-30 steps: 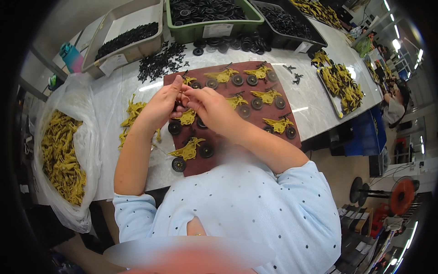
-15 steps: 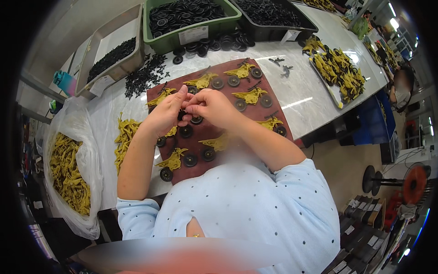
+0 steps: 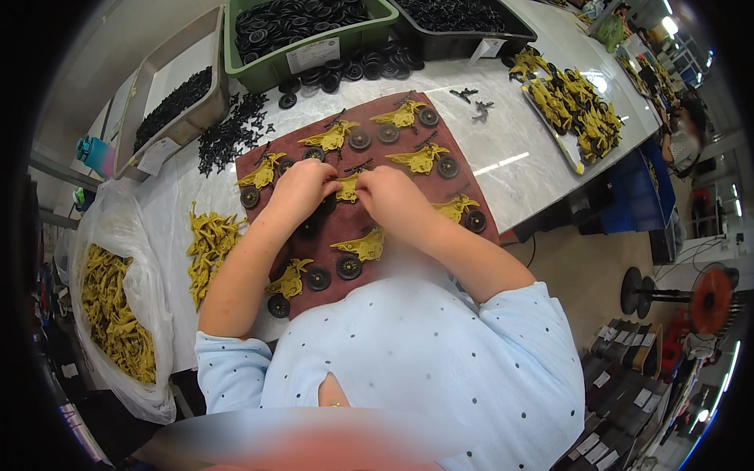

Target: The person arranges toy motorcycle frame pieces onto a mat, attaches handlebar pieces to them by hand, and mounts wheels onto the motorcycle frames.

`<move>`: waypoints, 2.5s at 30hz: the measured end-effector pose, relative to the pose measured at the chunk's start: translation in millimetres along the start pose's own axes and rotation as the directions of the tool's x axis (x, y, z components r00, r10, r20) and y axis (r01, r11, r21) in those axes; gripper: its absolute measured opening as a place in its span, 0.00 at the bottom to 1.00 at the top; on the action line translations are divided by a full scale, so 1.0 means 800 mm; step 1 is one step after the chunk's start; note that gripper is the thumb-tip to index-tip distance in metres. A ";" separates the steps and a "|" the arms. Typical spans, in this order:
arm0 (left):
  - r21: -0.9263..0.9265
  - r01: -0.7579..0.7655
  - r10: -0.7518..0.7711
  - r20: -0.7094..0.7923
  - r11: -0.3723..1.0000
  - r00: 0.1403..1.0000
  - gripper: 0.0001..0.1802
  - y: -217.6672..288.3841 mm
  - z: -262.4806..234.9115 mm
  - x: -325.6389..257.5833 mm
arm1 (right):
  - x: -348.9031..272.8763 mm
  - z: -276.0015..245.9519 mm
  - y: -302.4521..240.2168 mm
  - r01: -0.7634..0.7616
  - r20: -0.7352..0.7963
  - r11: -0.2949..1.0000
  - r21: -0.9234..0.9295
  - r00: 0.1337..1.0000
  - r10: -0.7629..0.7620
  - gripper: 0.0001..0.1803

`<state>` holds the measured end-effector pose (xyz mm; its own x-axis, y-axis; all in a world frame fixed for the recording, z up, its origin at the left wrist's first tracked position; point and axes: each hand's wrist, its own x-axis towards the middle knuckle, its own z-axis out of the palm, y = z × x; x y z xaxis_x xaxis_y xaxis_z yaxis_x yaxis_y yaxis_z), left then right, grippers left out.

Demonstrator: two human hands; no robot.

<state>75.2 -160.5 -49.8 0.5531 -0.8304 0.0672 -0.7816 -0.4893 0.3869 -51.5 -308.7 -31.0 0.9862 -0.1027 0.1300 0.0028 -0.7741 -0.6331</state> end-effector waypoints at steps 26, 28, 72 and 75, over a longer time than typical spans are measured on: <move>-0.086 -0.067 0.066 -0.009 0.994 0.998 0.09 -0.021 0.021 0.008 | 0.011 0.050 -0.004 -0.010 0.068 0.918 -0.397 0.997 0.041 0.04; -0.082 -0.062 0.062 0.003 0.995 0.998 0.09 -0.021 0.021 0.009 | 0.015 0.050 -0.010 -0.022 0.137 0.899 -0.437 0.986 0.091 0.03; -0.897 0.438 -0.022 0.438 0.060 0.899 0.27 0.069 -0.019 0.049 | 0.014 -0.063 0.014 -0.255 0.130 0.652 0.714 0.963 0.235 0.13; -0.883 0.467 -0.029 0.469 -0.057 0.883 0.25 0.078 -0.013 0.059 | 0.012 -0.061 0.043 -0.217 0.095 0.652 0.726 0.972 0.217 0.12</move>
<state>55.4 -227.3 -12.8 0.3760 -0.8438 -0.3829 0.5574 -0.1241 0.8209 -50.1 -366.6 -14.0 0.9745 -0.2080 -0.0837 -0.0916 -0.0289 -0.9954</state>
